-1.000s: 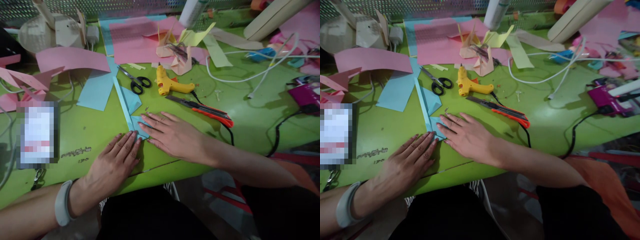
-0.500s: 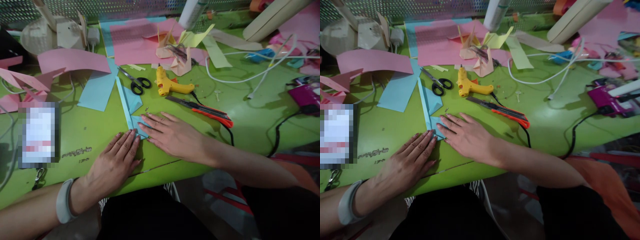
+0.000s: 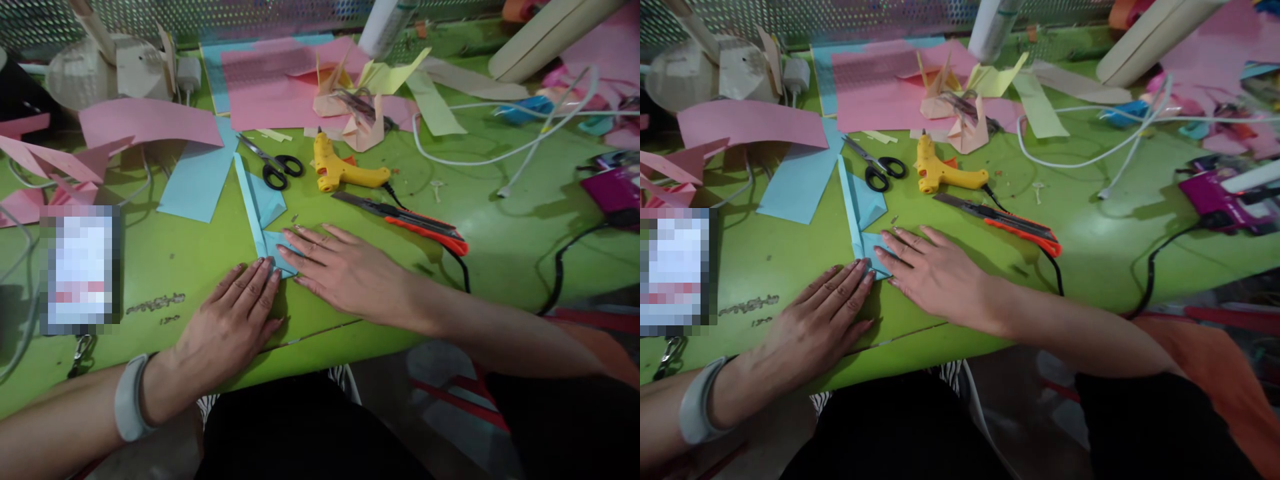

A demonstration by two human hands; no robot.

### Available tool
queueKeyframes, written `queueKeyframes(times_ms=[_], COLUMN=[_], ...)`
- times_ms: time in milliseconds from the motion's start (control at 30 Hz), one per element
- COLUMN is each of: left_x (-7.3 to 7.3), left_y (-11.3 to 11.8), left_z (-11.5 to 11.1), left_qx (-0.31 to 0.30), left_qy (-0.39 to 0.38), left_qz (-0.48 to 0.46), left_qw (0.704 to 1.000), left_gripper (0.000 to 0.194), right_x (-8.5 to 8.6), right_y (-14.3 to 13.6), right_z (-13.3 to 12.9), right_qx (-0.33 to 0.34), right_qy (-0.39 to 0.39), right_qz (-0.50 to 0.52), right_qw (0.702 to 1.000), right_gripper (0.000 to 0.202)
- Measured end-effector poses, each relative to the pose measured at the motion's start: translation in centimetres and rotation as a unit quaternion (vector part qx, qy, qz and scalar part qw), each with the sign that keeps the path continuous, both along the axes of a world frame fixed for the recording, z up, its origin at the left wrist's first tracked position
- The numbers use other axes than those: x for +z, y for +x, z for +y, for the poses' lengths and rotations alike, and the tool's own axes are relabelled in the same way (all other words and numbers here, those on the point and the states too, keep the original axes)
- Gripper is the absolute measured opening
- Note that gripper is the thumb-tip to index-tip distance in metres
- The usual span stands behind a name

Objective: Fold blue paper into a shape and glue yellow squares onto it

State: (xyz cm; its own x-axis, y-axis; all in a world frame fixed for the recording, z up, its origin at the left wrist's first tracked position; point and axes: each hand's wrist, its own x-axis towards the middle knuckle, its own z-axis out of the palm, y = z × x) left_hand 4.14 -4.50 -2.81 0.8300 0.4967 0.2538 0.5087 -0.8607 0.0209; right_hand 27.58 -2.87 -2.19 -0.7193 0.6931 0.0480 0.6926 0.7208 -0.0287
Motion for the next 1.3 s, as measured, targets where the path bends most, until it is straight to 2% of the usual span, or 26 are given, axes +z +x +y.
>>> queueKeyframes(times_ms=[1000,1133,1300], left_x=[0.0,-0.1,0.1], left_y=[-0.1,-0.2,-0.1], left_z=[-0.1,0.0,0.0], left_qx=[0.012,0.007,0.006], left_qy=[-0.019,-0.011,-0.002], left_qz=[0.000,-0.001,0.010], left_qw=[1.000,1.000,1.000], left_gripper=[0.044,0.043,0.043], right_x=[0.2,0.8,0.8], right_y=[0.2,-0.1,-1.1], right_z=[0.1,-0.8,-2.7], right_qx=[-0.001,-0.005,0.027], right_qy=[-0.020,-0.006,0.007], right_qz=[0.005,0.019,-0.005], right_qw=[1.000,1.000,1.000], right_gripper=[0.045,0.050,0.061])
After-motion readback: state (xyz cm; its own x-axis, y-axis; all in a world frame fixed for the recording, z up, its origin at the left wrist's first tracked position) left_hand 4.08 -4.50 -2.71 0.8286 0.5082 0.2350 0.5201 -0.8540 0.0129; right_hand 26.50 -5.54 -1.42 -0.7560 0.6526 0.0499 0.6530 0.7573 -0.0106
